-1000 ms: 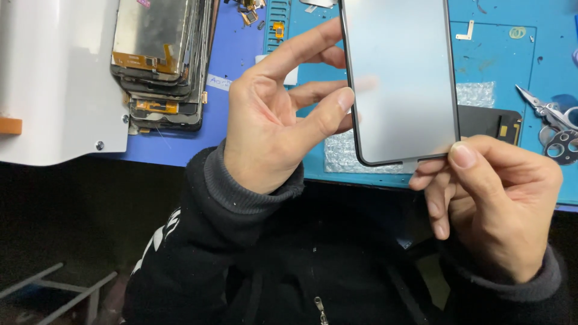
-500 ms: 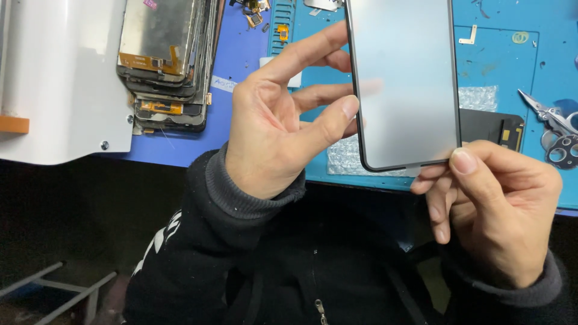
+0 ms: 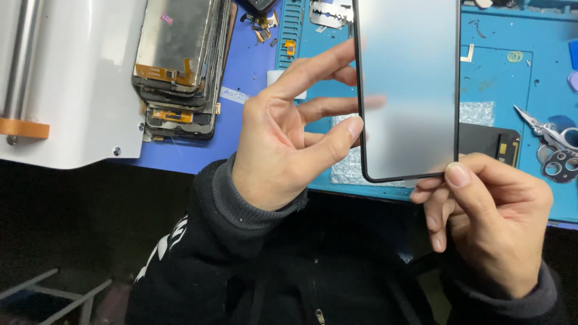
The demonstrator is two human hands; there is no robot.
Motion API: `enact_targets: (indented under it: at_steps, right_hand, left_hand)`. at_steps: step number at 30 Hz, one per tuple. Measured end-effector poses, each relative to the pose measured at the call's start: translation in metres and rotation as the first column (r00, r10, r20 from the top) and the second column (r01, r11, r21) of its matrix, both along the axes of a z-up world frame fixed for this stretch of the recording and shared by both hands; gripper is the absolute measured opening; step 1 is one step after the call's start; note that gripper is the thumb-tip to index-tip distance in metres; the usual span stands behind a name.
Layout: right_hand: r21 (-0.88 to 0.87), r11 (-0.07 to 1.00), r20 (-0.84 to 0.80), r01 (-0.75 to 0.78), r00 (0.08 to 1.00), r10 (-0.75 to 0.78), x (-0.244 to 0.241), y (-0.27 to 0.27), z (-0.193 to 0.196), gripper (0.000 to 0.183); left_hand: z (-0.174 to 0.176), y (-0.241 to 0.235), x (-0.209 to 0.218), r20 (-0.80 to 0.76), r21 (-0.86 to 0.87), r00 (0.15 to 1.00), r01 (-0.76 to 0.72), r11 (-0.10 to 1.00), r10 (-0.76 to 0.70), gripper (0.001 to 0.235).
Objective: Repairing a smartphone screen at a workbench.
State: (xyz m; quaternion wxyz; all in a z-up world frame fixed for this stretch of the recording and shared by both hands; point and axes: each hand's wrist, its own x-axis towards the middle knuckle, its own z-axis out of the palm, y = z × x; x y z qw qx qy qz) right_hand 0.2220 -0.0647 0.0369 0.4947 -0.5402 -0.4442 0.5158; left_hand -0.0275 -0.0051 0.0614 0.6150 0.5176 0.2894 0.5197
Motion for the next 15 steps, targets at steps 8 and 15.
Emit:
enact_targets:
  at_steps: [8, 15]
  right_hand:
    - [0.043, 0.999, 0.187, -0.012, 0.982, 0.003, -0.013, 0.0, 0.008, 0.026]
    - [0.042, 0.998, 0.26, -0.054, 0.965, 0.042, -0.013, 0.001, 0.006, 0.025]
  left_hand:
    - [0.006, -0.003, 0.001, -0.112, 0.104, 0.991, -0.057, 0.993, 0.069, 0.06]
    - [-0.001, -0.007, 0.0, -0.144, 0.203, 0.984, -0.078, 0.976, 0.108, 0.062]
